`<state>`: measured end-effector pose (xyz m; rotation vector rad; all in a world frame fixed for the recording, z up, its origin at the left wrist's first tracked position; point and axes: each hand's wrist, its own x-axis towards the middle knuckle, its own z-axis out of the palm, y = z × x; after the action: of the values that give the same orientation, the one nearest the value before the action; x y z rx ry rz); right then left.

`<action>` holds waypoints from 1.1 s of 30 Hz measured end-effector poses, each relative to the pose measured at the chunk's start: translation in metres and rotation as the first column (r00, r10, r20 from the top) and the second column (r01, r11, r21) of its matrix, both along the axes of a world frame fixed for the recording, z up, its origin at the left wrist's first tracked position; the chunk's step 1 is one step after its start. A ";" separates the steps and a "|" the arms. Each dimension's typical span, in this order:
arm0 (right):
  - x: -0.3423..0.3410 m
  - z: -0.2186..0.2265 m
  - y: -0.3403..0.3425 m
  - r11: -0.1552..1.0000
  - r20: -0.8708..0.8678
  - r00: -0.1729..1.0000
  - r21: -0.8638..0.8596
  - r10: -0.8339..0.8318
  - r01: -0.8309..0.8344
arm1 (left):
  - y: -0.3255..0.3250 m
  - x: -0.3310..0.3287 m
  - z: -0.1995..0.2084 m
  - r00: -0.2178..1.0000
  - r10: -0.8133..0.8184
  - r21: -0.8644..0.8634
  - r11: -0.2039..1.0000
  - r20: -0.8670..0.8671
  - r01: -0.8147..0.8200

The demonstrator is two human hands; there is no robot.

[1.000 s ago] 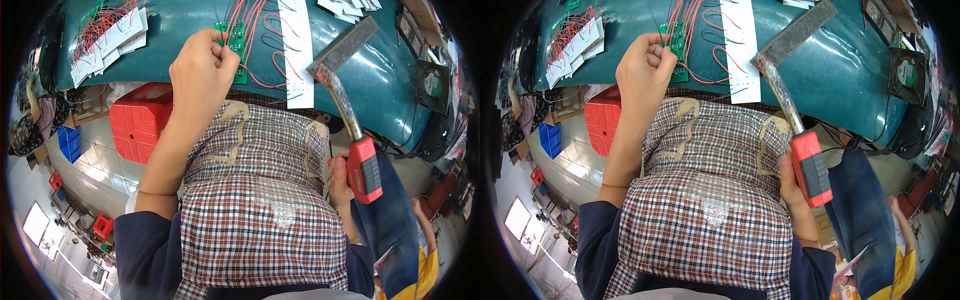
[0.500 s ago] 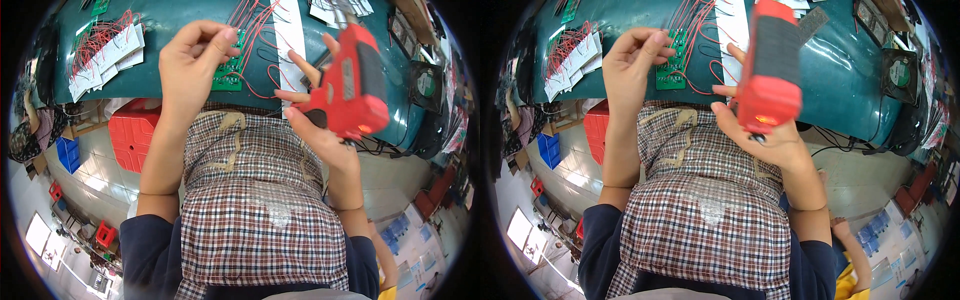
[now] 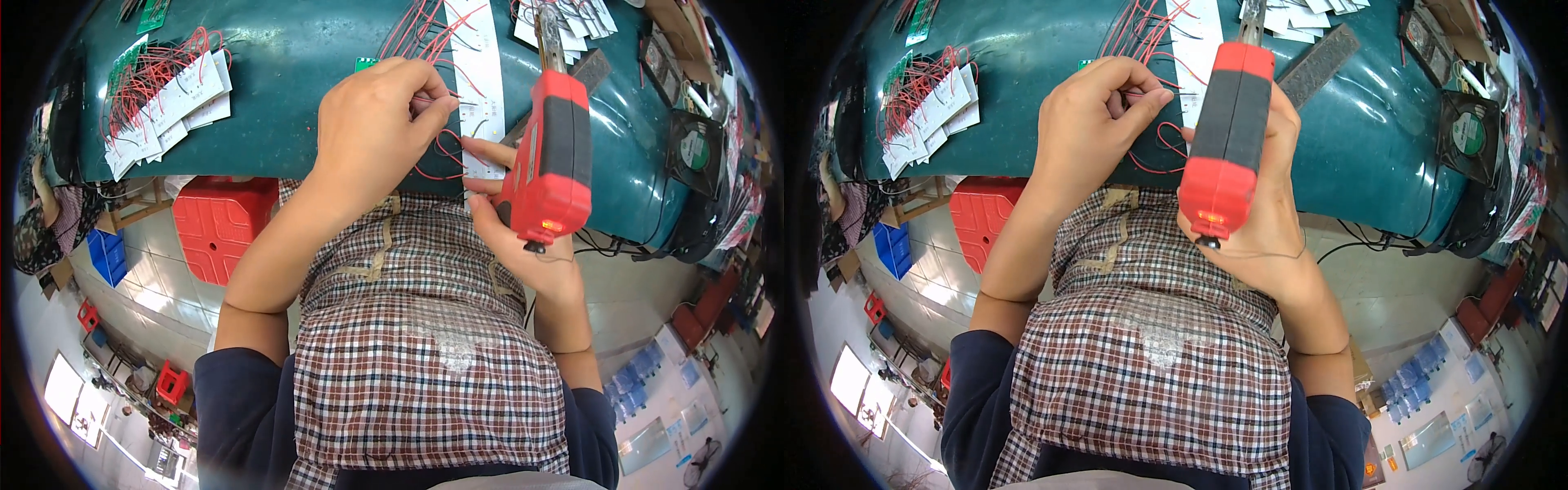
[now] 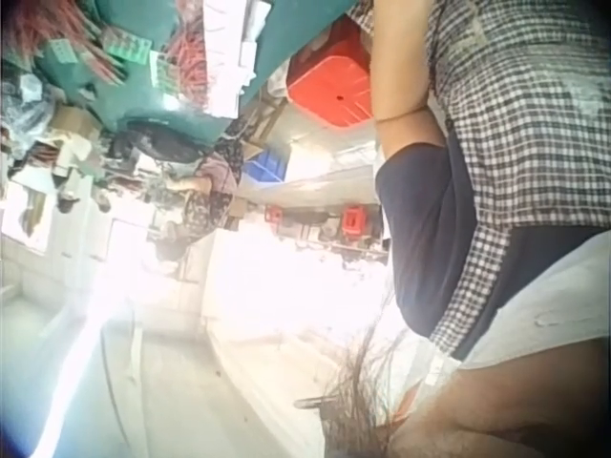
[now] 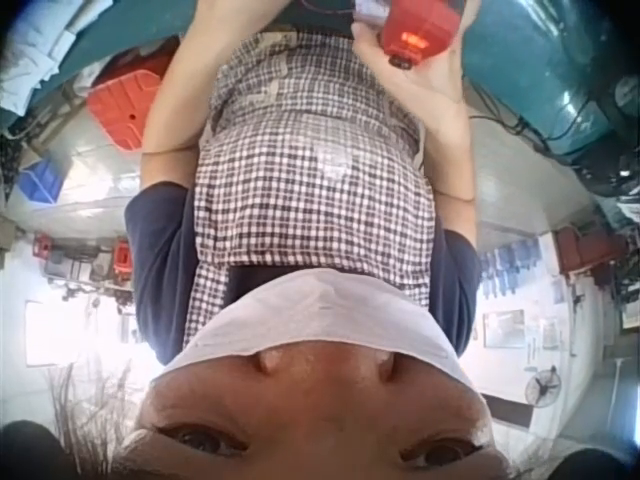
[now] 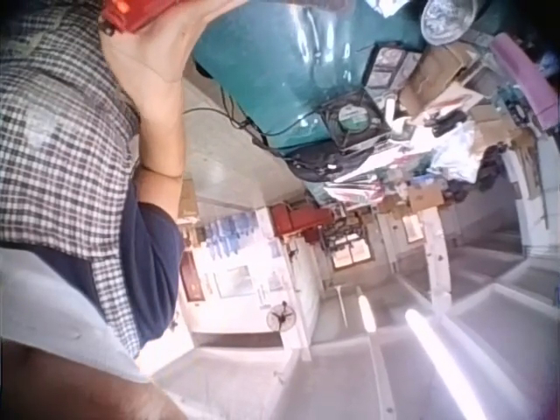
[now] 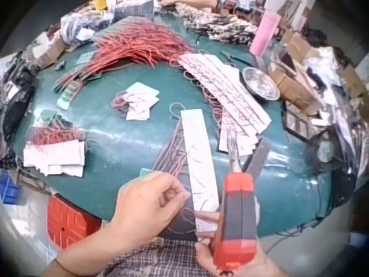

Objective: The person solders multiple wires onto green printed circuit boards (PCBs) using a soldering gun and tin solder.

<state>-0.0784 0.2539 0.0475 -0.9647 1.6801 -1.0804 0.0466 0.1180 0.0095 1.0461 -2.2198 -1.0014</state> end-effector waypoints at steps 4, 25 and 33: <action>-0.003 0.004 0.011 1.000 0.010 1.000 0.011 0.007 -0.007 | 0.002 -0.003 -0.005 0.999 0.043 -0.072 0.997 0.016 -0.042; -0.008 -0.036 0.104 0.984 -0.467 0.867 -0.039 -0.170 0.172 | 0.006 0.001 -0.008 0.994 0.099 -0.166 0.982 0.040 -0.091; -0.009 -0.037 0.096 0.991 -0.500 0.855 -0.062 -0.137 0.123 | 0.005 0.003 -0.009 0.994 0.100 -0.165 0.982 0.032 -0.093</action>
<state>-0.0869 0.3503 0.0103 -1.2440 2.1857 -0.9917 0.0496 0.1227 0.0001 1.0970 -2.2177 -0.7491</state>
